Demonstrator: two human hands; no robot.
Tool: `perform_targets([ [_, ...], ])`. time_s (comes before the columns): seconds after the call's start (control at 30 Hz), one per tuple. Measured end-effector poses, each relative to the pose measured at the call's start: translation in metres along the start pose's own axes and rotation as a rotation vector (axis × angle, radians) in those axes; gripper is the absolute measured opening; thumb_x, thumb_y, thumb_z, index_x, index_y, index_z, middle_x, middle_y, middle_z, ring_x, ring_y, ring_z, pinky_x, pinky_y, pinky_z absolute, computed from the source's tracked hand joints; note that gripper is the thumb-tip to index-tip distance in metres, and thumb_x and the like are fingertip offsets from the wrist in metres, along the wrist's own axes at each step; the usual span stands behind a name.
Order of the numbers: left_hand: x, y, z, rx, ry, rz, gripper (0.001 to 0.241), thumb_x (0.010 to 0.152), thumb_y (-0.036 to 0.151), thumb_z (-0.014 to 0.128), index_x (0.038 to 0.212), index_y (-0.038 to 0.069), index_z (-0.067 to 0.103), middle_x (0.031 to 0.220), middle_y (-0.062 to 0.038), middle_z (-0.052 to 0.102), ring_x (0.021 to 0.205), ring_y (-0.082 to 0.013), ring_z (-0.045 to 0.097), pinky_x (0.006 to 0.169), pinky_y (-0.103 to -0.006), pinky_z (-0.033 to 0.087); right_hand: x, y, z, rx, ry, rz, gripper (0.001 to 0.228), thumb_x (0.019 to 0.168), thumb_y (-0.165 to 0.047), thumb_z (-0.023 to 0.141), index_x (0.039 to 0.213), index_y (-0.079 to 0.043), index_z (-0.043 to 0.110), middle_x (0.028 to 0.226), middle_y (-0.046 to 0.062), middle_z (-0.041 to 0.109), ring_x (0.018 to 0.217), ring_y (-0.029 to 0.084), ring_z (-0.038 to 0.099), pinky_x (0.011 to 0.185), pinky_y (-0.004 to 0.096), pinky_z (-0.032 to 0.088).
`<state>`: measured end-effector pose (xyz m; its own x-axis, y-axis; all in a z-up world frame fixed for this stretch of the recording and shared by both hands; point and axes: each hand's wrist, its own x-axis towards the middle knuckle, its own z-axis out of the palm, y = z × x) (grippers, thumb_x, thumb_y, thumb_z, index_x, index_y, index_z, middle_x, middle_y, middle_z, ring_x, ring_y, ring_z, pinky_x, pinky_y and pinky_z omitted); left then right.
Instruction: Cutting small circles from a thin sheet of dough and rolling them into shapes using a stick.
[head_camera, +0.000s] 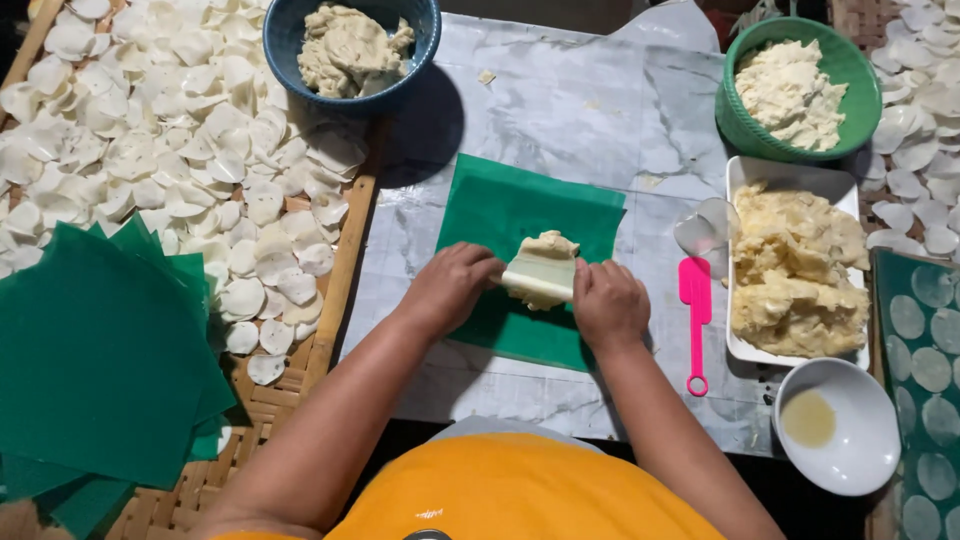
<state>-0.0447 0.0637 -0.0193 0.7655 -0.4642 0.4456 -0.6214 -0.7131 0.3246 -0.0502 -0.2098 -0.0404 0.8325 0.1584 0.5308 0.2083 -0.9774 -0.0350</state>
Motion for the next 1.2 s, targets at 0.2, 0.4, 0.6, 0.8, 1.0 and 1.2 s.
perform_targets([
  [0.2,-0.003,0.032,0.010,0.132,-0.046,-0.188,0.049,0.106,0.037,0.046,0.143,0.008,0.059,0.154,-0.017,0.052,0.148,-0.0312,0.041,0.107,-0.0425,0.045,-0.028,-0.003,0.030,0.060,-0.048,0.117,0.015,0.100,-0.026,0.052,0.092,-0.015,0.057,0.087,0.006,0.054,0.083,0.032,0.064,0.068,0.045,0.053],
  [0.4,0.023,0.029,0.030,0.192,-0.255,-0.399,0.061,0.103,0.037,0.040,0.156,0.006,0.043,0.163,-0.018,0.038,0.152,-0.0408,0.031,0.115,-0.0483,0.035,0.008,-0.013,-0.005,0.099,-0.328,0.200,0.063,0.101,-0.019,0.050,0.161,-0.014,0.034,0.167,0.021,0.024,0.154,0.038,0.024,0.115,0.059,0.027],
  [0.6,0.066,0.004,0.048,0.140,-0.473,-0.544,0.069,0.106,0.044,0.030,0.166,0.015,0.014,0.174,-0.011,0.010,0.159,-0.0359,0.005,0.126,-0.0595,0.007,0.054,0.000,0.009,0.101,-0.446,0.250,0.066,0.107,-0.041,0.044,0.164,-0.010,0.030,0.171,0.023,0.017,0.159,0.038,0.013,0.121,0.069,0.016],
  [0.8,0.034,0.025,0.042,0.193,-0.273,-0.495,0.070,0.106,0.042,0.033,0.166,0.009,0.015,0.174,-0.013,0.006,0.160,-0.0339,0.004,0.127,-0.0529,0.009,0.024,-0.003,0.014,0.041,-0.302,0.183,0.067,0.109,-0.041,0.040,0.164,-0.005,0.029,0.172,0.023,0.013,0.159,0.038,0.014,0.122,0.067,0.017],
  [1.0,-0.007,0.046,0.038,0.262,-0.179,-0.400,0.063,0.107,0.040,0.033,0.163,0.014,0.027,0.172,-0.007,0.020,0.158,-0.0308,0.016,0.123,-0.0426,0.024,-0.025,-0.018,-0.006,0.032,-0.344,0.186,0.067,0.102,-0.030,0.040,0.164,-0.008,0.027,0.172,0.019,0.019,0.159,0.034,0.019,0.123,0.063,0.016],
  [1.2,0.021,0.025,0.047,0.187,-0.261,-0.457,0.064,0.104,0.039,0.035,0.162,0.013,0.031,0.170,-0.010,0.024,0.156,-0.0361,0.020,0.120,-0.0457,0.028,0.006,-0.008,0.005,0.041,-0.477,0.232,0.071,0.101,-0.035,0.039,0.167,-0.017,0.017,0.173,0.016,0.014,0.160,0.030,0.014,0.122,0.066,0.015],
])
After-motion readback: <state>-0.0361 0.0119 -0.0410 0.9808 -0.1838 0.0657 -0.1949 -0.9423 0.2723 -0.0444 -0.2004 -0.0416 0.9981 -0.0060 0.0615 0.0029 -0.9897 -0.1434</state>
